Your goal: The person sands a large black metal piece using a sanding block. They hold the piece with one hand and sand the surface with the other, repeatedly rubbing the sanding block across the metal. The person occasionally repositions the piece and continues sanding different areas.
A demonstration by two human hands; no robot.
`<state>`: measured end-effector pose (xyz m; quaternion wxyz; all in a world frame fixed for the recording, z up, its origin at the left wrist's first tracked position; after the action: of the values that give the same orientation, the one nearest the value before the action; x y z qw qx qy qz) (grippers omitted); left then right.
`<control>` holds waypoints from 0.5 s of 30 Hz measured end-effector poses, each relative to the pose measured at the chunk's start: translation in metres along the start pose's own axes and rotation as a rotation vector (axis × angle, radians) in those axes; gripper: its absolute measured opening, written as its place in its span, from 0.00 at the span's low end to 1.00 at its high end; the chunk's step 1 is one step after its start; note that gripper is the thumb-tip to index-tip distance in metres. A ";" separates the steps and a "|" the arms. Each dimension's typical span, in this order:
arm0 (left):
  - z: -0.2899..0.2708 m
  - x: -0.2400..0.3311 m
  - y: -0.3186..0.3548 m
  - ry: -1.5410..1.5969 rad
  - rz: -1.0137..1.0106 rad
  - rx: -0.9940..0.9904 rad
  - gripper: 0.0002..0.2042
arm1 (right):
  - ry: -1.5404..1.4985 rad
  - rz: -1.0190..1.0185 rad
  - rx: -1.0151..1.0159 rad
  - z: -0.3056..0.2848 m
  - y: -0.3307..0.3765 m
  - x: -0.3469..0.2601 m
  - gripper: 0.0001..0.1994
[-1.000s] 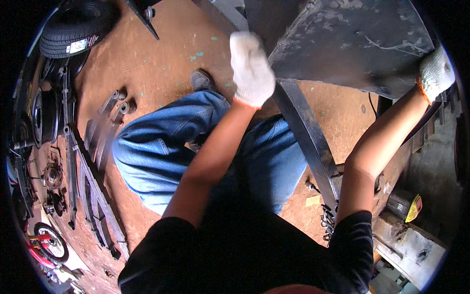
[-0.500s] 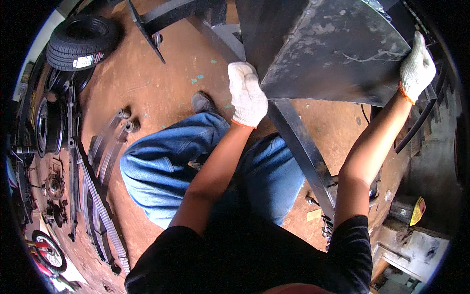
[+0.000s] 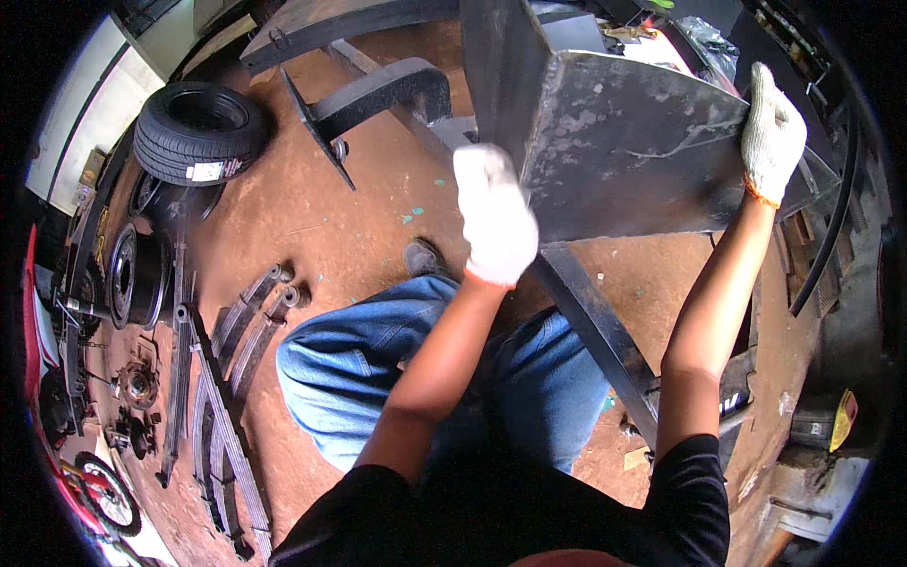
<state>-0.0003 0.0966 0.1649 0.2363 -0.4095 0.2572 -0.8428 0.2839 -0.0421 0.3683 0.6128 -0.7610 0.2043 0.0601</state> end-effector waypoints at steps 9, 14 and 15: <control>0.048 0.031 -0.038 -0.256 0.259 -0.132 0.18 | 0.104 0.013 -0.150 -0.004 -0.004 0.012 0.21; -0.009 -0.013 0.032 0.036 -0.071 0.036 0.06 | 0.069 0.004 -0.118 -0.004 0.000 -0.007 0.22; 0.006 0.012 0.012 -0.204 -0.071 0.009 0.06 | 0.093 -0.008 -0.121 -0.006 0.001 -0.011 0.22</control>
<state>0.0006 0.0789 0.1676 0.2332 -0.5008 0.2136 -0.8057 0.2726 -0.0454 0.3724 0.5557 -0.7995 0.2254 0.0346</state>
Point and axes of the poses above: each hand's wrist, its own y-axis away from the middle knuckle, its own z-axis out of the palm, x = y × z, the point moved 7 cm from there along -y, towards the middle knuckle, and after that the axes turned 12 degrees about y, right-handed, at the moved point
